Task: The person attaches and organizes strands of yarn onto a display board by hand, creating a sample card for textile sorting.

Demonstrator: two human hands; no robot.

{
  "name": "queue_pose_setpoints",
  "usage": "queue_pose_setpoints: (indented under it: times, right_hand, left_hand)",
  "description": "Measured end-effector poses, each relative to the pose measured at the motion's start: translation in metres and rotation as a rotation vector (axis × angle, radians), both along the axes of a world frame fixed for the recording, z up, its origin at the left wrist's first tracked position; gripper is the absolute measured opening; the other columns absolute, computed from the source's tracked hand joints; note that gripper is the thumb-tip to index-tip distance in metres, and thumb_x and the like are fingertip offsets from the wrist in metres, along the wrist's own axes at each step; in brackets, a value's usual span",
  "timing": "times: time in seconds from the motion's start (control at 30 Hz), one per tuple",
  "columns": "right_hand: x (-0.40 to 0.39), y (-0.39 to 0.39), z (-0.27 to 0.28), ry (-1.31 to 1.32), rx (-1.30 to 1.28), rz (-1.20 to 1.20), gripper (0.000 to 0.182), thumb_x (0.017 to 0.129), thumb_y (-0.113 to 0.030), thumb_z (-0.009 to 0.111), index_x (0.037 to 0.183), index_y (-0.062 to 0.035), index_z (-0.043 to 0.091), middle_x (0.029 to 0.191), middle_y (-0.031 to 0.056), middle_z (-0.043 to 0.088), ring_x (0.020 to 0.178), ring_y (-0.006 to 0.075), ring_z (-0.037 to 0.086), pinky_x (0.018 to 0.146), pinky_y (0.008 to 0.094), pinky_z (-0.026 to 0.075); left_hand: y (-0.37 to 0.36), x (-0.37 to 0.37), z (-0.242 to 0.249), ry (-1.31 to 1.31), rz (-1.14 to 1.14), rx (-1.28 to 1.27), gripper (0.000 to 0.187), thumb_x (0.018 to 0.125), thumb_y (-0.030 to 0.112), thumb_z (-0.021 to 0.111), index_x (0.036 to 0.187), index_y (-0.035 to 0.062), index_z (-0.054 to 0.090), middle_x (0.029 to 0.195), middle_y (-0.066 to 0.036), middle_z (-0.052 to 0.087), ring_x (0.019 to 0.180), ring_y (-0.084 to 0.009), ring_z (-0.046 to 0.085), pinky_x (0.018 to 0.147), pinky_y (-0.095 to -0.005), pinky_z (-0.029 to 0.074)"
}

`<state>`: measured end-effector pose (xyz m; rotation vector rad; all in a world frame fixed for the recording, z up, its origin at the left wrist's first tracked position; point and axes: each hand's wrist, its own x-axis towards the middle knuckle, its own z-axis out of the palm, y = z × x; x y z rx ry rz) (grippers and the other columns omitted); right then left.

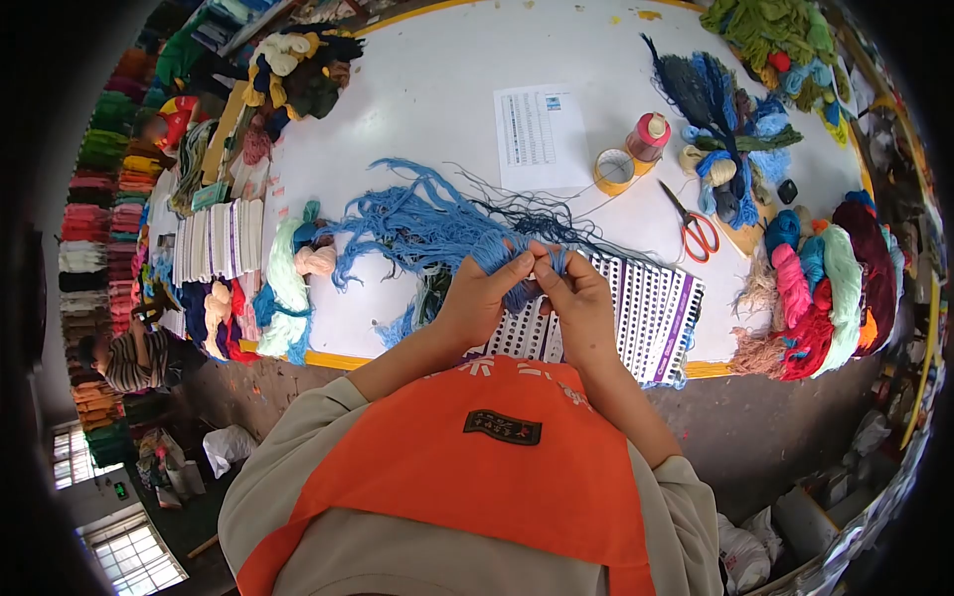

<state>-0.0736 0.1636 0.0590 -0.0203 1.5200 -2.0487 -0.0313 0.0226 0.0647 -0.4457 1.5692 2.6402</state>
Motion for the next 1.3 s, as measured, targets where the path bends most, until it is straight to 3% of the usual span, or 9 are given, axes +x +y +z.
queue_pose_setpoints:
  times: [0.33,0.5,0.93,1.3]
  right_hand:
    - [0.001,-0.0009,-0.0012,-0.001,-0.019,-0.01,0.022,0.094,-0.017,0.063,0.112,-0.0056,0.066,0.095,-0.0039,0.067,0.077,0.0019,0.054,0.058,0.0169,0.041]
    - [0.001,-0.0006,0.0003,-0.011,-0.029,-0.009,0.022,0.094,-0.017,0.062,0.112,-0.0058,0.066,0.094,-0.0036,0.067,0.076,0.002,0.054,0.058,0.0168,0.042]
    - [0.002,0.0006,0.0007,-0.009,-0.012,-0.003,0.022,0.094,-0.017,0.063,0.112,-0.0059,0.067,0.09,-0.0038,0.065,0.075,0.0022,0.054,0.057,0.0166,0.042]
    - [0.0019,0.0021,0.0025,-0.025,0.002,0.009,0.022,0.094,-0.018,0.063,0.112,-0.0057,0.067,0.092,-0.0037,0.066,0.075,0.0022,0.055,0.057,0.0167,0.042]
  left_hand:
    - [-0.0007,0.0012,-0.001,0.015,0.016,-0.079,0.021,0.097,0.013,0.055,0.108,-0.0029,0.064,0.096,-0.003,0.065,0.087,-0.0078,0.058,0.077,-0.0233,0.048]
    - [0.0003,0.0022,-0.0025,-0.037,0.05,0.065,0.021,0.097,0.014,0.055,0.107,-0.0029,0.065,0.097,-0.004,0.065,0.091,-0.0093,0.06,0.08,-0.0244,0.049]
    - [0.0006,0.0033,0.0003,-0.047,0.034,0.088,0.024,0.097,0.016,0.057,0.108,-0.0033,0.065,0.1,-0.006,0.066,0.092,-0.0101,0.061,0.08,-0.0247,0.052]
    - [0.0013,0.0036,-0.0002,-0.064,0.029,0.1,0.021,0.097,0.014,0.057,0.107,-0.0027,0.065,0.098,-0.003,0.065,0.09,-0.0083,0.058,0.08,-0.0235,0.049]
